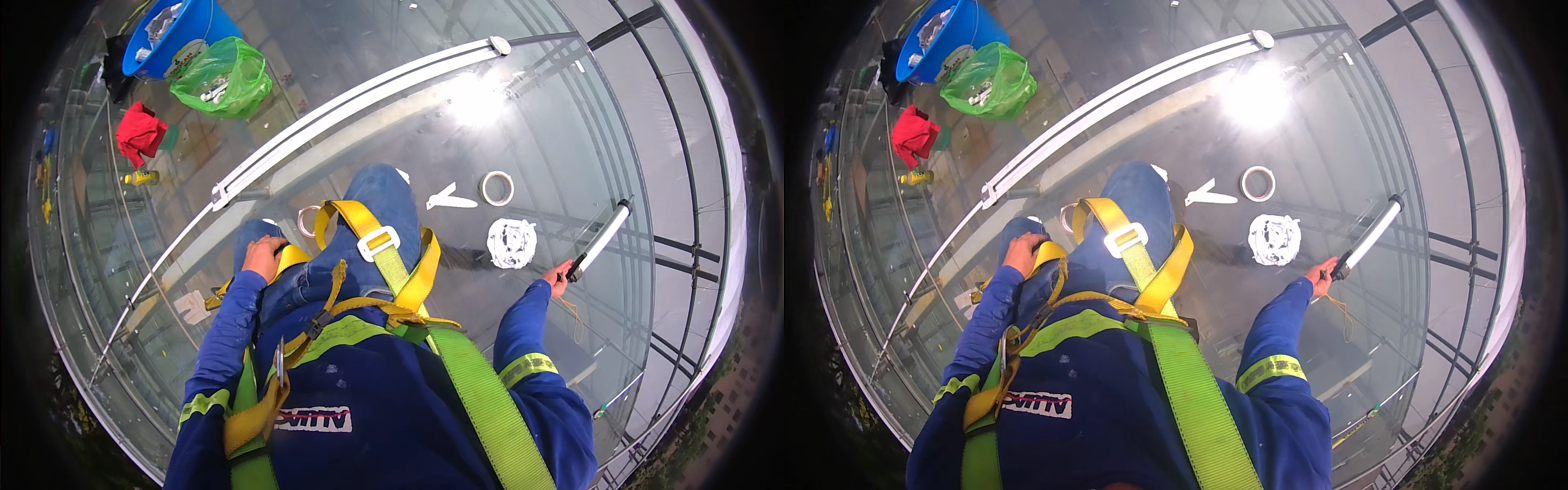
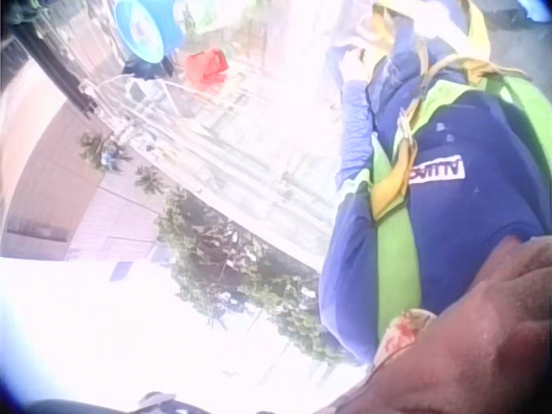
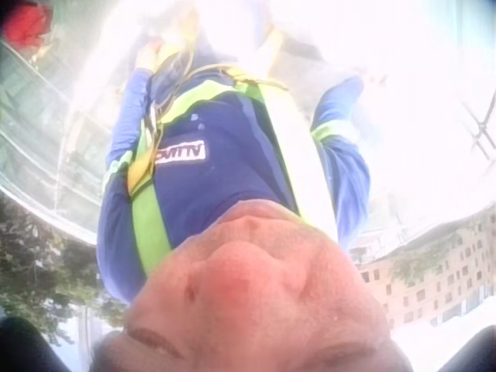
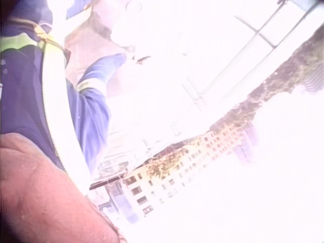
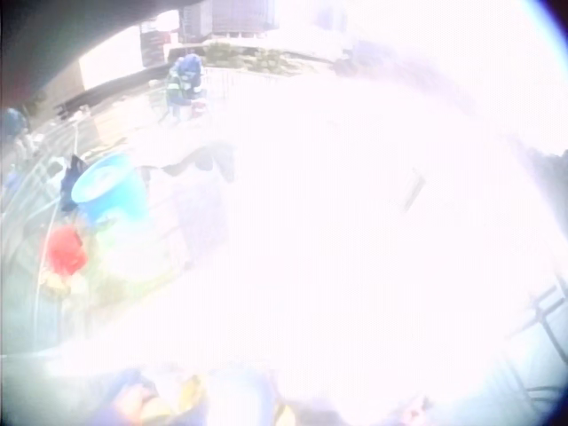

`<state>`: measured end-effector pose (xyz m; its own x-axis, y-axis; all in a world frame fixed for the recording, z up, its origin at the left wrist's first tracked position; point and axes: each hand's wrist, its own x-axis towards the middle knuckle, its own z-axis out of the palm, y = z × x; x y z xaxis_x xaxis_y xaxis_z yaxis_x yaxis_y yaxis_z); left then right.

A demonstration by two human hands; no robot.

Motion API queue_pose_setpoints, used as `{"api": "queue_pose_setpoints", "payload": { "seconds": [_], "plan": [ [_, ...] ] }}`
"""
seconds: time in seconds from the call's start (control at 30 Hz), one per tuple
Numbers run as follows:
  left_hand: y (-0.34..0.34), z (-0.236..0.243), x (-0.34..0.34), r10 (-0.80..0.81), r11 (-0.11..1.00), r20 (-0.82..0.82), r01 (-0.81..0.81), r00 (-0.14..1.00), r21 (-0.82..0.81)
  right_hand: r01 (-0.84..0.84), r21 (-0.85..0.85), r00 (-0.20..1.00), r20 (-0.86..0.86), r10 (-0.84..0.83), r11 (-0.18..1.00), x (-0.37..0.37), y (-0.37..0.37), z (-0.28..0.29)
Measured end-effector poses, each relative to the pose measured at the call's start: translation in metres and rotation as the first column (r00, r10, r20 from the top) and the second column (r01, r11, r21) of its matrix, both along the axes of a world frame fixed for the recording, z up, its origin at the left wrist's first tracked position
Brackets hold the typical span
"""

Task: The person applies masking tape along the edges of a glass joint on a transparent walkway, then picks up a sealant gun.

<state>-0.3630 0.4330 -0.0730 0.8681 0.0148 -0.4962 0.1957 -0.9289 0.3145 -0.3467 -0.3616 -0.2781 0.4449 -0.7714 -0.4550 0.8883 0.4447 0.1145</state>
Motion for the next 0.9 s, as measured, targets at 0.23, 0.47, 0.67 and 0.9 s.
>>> {"api": "queue_pose_setpoints", "payload": {
  "seconds": [0.23,0.47,0.67,0.9],
  "plan": [
    [0.051,0.02,-0.019,0.552,0.806,0.199,-0.457,0.81,-0.376,-0.139,-0.189,0.965,-0.246,0.09,0.972,-0.005,-0.072,0.075],
    [0.138,0.012,-0.077,0.815,0.54,0.111,-0.677,0.568,-0.5,-0.43,-0.396,0.873,-0.412,0.262,0.811,-0.058,0.005,0.202],
    [0.088,0.028,-0.035,0.772,0.515,0.104,-0.522,0.627,-0.68,-0.602,-0.432,0.794,-0.236,0.56,0.671,-0.07,0.061,0.278],
    [-0.047,0.089,0.079,0.531,0.331,-0.153,-0.37,0.834,-0.868,-0.698,-0.542,0.637,-0.171,0.752,0.468,-0.023,0.176,0.342]
  ]
}}
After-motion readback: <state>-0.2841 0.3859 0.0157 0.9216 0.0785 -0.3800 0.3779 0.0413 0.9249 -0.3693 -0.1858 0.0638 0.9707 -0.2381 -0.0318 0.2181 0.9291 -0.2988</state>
